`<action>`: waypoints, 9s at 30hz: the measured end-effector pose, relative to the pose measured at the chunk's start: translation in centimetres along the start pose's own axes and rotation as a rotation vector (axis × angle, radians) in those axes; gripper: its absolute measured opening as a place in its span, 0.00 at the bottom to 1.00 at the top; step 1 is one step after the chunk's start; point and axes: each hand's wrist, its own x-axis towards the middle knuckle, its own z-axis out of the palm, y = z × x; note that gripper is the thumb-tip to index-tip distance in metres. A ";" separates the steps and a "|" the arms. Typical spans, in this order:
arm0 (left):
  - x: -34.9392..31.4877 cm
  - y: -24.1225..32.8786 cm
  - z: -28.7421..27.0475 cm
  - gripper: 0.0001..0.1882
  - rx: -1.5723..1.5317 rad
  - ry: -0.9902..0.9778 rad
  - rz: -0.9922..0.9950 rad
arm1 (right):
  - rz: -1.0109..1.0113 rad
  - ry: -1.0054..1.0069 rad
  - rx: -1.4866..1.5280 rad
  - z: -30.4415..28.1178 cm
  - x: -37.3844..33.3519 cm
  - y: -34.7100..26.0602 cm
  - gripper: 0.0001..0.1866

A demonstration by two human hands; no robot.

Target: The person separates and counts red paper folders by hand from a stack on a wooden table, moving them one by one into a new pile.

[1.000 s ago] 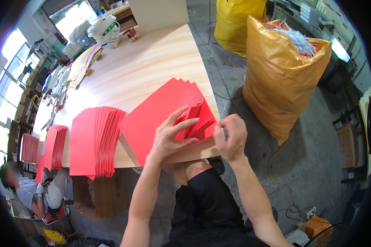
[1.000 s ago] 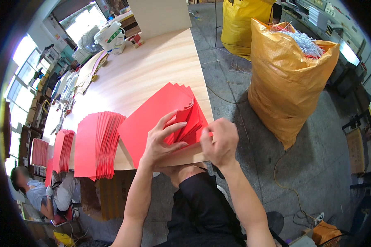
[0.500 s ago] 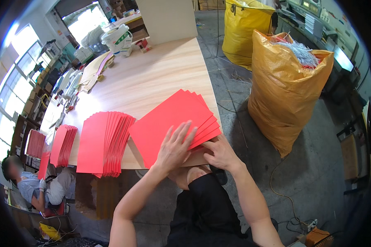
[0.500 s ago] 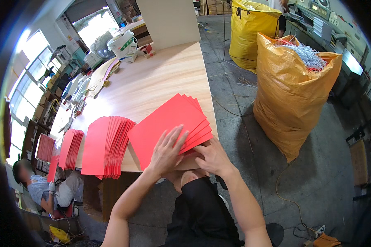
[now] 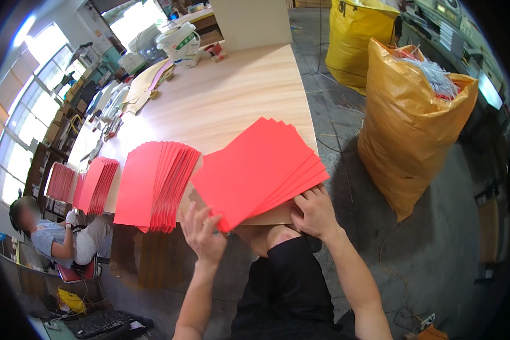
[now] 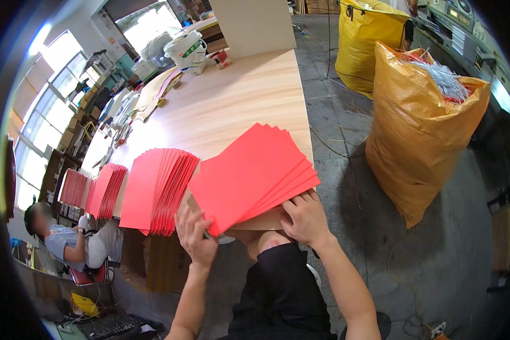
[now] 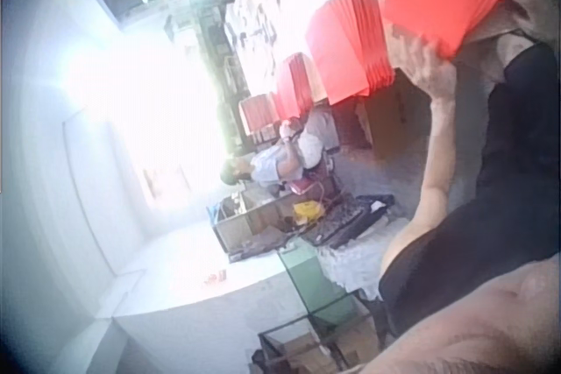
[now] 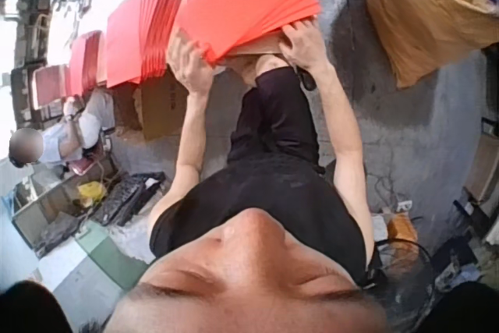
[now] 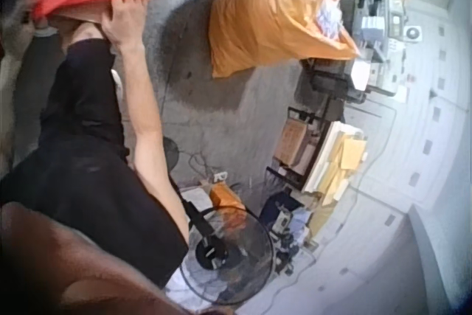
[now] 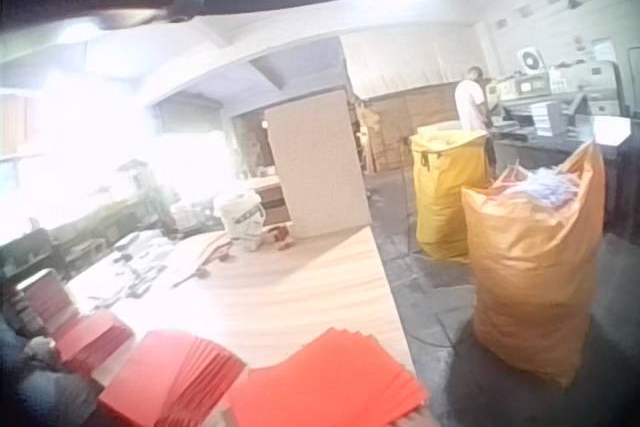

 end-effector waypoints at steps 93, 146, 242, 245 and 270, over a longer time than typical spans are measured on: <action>11.3 3.9 7.3 0.30 -0.816 -0.479 0.275 | 0.862 0.155 1.272 -3.5 6.0 -1.3 0.19; 11.0 4.3 7.3 0.19 -0.852 -0.469 0.219 | 0.801 0.168 1.196 -3.2 5.9 -1.1 0.19; 9.4 4.4 10.6 0.21 -0.562 -0.295 0.372 | 0.042 -0.152 -0.065 -3.5 -7.4 -14.9 0.25; 9.4 4.4 10.7 0.21 -0.557 -0.288 0.371 | 0.049 -0.153 -0.058 -3.6 -7.3 -15.0 0.24; 9.4 4.4 10.6 0.21 -0.560 -0.287 0.378 | 0.411 -0.002 0.506 -4.5 -8.3 -12.2 0.17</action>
